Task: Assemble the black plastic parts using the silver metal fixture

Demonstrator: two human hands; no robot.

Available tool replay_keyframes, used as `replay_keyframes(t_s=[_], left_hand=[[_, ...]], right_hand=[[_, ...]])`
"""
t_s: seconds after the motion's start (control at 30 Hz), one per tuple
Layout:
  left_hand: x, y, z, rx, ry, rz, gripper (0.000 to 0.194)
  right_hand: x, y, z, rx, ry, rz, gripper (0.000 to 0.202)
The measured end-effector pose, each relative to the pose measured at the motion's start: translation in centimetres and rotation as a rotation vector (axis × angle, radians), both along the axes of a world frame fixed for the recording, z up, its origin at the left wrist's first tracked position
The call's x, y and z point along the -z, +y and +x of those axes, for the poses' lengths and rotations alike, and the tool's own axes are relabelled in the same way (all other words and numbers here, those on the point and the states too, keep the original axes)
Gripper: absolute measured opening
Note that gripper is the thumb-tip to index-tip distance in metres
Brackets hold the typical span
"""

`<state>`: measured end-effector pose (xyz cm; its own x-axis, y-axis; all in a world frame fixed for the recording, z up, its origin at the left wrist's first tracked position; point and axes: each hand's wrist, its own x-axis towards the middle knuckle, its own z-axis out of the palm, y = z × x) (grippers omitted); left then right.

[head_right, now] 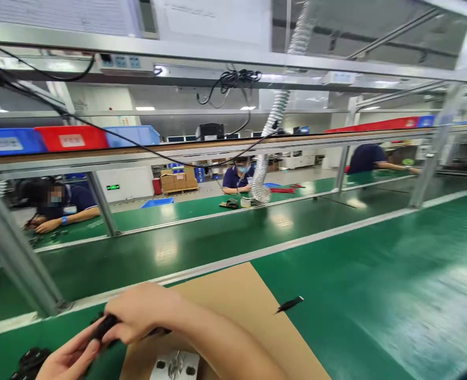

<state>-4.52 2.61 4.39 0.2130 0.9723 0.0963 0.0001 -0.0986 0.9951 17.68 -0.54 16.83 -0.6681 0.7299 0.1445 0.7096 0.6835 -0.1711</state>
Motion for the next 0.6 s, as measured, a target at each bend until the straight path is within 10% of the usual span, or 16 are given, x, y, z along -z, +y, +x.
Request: replay_keyframes(t_s=[0.6], left_hand=[[1.3,0.1,-0.1,-0.249,0.231,0.592,0.050]], right_hand=[[3.0,1.4,-1.3,0.189,0.412,-0.080,0.022]])
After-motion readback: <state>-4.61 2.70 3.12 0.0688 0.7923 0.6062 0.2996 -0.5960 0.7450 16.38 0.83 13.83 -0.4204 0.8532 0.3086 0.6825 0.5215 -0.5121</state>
